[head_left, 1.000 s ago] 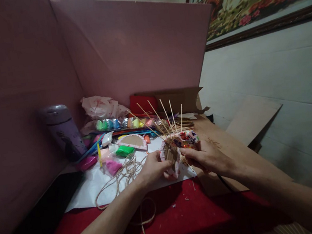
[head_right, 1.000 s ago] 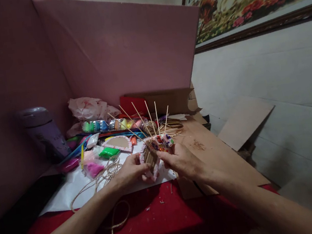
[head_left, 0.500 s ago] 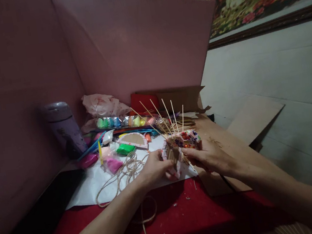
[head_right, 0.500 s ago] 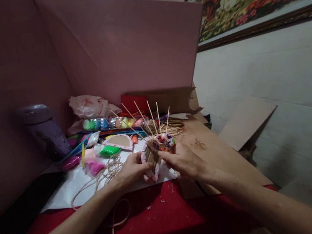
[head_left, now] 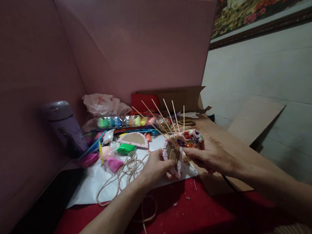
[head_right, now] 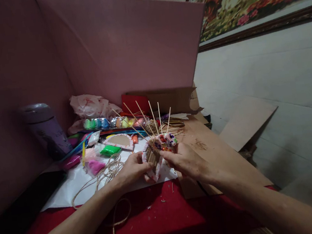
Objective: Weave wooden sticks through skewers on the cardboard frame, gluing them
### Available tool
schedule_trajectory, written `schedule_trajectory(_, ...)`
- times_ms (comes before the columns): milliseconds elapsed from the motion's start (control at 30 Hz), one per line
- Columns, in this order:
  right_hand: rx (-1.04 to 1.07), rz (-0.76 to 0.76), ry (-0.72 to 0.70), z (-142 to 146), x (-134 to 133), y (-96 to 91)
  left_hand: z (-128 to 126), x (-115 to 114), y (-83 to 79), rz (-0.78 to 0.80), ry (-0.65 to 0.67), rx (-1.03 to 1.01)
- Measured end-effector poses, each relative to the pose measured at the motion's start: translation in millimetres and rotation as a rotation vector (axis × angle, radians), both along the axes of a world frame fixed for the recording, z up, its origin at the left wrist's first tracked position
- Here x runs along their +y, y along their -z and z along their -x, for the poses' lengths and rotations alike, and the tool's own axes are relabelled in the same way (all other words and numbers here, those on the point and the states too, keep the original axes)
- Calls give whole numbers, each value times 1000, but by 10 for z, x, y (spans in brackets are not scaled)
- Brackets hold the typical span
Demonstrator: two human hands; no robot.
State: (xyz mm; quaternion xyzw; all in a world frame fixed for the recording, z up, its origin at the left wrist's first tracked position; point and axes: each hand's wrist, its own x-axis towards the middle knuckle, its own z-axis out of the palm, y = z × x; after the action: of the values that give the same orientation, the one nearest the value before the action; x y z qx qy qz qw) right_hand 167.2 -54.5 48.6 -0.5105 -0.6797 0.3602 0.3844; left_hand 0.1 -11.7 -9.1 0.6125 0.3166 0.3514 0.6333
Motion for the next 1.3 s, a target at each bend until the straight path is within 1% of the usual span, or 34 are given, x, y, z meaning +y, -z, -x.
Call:
schedule_trajectory(233,9,20,-49,-10,17,19,-6,-2,-6,14,11,2)
schedule_trajectory(367,-8,19,-74,-7,9,24,-10,-5,-9,17,-9,20)
schedule_trajectory(500,-65,38,-52,-20,9,55,-10,-8,-5,0,-16,20)
schedule_trajectory(633,-59,4,-49,-32,18,80,-7,-11,-9,-2,2,26)
schedule_trajectory(767,-52,15,-52,-34,19,82,-2,-16,-20,1,-7,38)
schedule_trajectory(1033,59,46,-33,-27,-18,33,8,-7,-7,-23,15,19)
schedule_trajectory(1200,77,144,3,-53,-50,0,13,0,-19,-1,3,31)
schedule_trajectory(1300,77,140,39,-79,-40,15,14,2,-17,17,11,16)
